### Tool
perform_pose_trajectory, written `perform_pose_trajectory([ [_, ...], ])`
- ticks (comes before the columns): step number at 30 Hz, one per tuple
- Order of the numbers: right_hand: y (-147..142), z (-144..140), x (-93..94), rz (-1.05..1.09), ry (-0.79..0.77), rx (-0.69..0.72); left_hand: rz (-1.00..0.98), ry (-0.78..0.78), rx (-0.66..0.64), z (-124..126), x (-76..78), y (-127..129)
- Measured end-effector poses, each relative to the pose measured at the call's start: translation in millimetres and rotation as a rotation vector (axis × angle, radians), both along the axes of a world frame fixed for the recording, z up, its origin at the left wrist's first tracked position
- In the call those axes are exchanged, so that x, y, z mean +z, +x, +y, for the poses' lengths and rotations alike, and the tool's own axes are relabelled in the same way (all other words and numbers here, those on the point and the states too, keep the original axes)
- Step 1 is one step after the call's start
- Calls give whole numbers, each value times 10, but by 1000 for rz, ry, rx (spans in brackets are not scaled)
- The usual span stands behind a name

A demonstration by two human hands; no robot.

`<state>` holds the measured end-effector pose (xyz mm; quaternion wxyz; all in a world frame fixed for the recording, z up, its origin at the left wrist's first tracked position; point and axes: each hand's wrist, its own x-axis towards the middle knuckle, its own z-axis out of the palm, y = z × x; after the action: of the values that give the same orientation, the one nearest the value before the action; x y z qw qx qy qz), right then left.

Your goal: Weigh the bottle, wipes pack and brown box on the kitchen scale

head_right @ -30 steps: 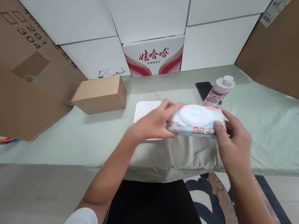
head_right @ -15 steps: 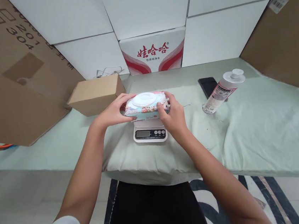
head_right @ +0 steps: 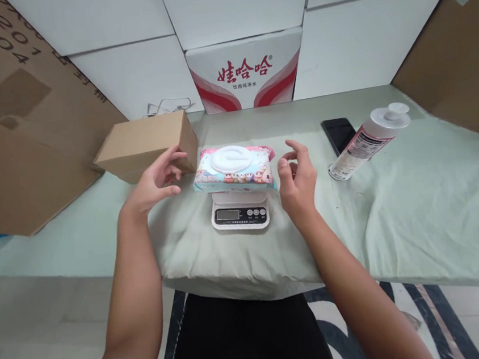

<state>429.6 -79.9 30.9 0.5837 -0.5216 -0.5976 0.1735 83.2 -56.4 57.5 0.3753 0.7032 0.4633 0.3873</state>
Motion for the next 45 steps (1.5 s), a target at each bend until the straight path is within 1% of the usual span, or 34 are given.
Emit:
perform_pose_trajectory([
  [3,66,41,-4,-16,64,45,-55,-40,2,-6,-100,-88],
  [6,94,52,14,-45,77,127,-56,-34,-4,23,-158,-28],
  [8,99,51,34,-67,36,192,-45,-33,-12,59,-203,49],
  [11,100,46,55,-136,-70,277,-41,-50,-43,136,-305,168],
  [13,100,43,61,-182,-126,295,-48,-56,-75,195,-385,232],
  [17,110,49,60,-208,-170,296,-99,-18,-115,290,-508,294],
  [23,145,118,11,-187,-188,397,-174,23,-81,329,-546,304],
  [28,170,176,-53,-98,-168,454,-258,27,-106,348,-551,338],
  [32,156,198,-64,-27,-157,468,-322,8,-118,330,-562,384],
  [36,99,205,-45,46,-154,474,-301,-28,-118,277,-523,415],
  [38,96,164,-3,77,-125,472,-282,-29,-125,224,-447,438],
  [40,163,56,73,76,-97,452,-257,-5,-141,137,-328,501],
  [42,334,-130,167,35,-86,398,-203,40,-177,11,-183,644],
  [43,459,-248,210,7,-88,357,-168,71,-207,-65,-111,755],
  [45,771,-510,266,-18,-77,249,-106,143,-286,-228,11,1058],
])
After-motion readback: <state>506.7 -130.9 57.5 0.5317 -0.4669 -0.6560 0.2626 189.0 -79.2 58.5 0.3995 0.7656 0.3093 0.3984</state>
